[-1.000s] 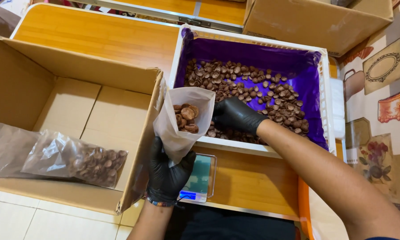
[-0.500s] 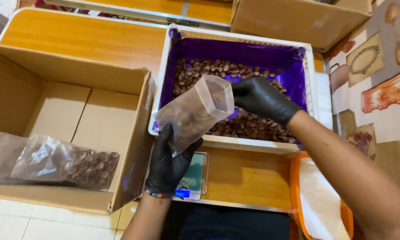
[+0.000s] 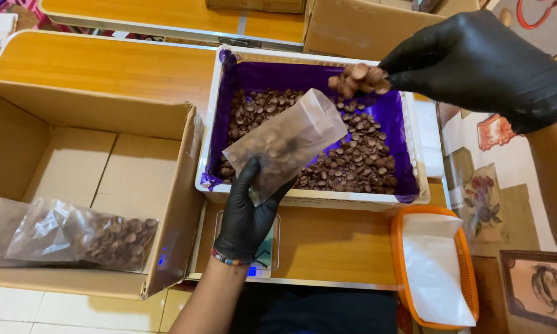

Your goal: Filling plastic bags with food items, weighing them on a scale, and placing them in a box.

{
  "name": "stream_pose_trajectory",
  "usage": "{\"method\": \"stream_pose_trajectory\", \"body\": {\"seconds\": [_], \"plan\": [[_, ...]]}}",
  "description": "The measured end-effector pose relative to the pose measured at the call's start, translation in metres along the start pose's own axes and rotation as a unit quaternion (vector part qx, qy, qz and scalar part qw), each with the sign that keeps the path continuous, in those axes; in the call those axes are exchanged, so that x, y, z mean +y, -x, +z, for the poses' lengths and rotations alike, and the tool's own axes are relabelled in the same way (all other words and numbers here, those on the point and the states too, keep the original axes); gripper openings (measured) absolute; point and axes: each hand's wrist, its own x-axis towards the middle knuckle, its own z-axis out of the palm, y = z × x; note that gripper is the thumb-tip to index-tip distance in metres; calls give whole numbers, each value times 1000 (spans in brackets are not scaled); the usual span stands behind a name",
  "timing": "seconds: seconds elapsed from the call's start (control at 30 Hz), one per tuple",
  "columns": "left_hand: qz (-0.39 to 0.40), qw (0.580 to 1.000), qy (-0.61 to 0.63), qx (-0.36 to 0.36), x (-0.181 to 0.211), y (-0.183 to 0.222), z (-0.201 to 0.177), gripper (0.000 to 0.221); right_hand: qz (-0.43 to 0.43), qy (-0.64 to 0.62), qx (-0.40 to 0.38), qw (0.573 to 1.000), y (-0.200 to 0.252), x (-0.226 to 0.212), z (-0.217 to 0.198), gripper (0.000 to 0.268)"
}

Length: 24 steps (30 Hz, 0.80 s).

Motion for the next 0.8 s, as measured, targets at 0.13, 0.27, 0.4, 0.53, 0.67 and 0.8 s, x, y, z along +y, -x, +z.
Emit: {"method": "stream_pose_trajectory", "body": {"seconds": [0.13,0.27,0.4,0.53,0.67,0.8], "plan": [[-35,997,26,56,-8,-3,11,45,-11,54,-27,998,-9,-57,-13,22],[-65,994,88,-24,-18,-4,2,55,-125,190,87,970,-3,-72,-2,26],[-89,986,138,-15,-19,-5,-3,62,-171,211,175,946,7,-67,-7,15],[-76,990,116,-10,-14,-3,-24,65,-133,10,174,976,15,-50,1,13],[-74,983,166,22,-11,4,-44,52,69,-49,36,996,12,-33,68,21],[-51,979,191,50,-12,11,-47,35,178,-40,-159,970,20,-31,145,23]]}}
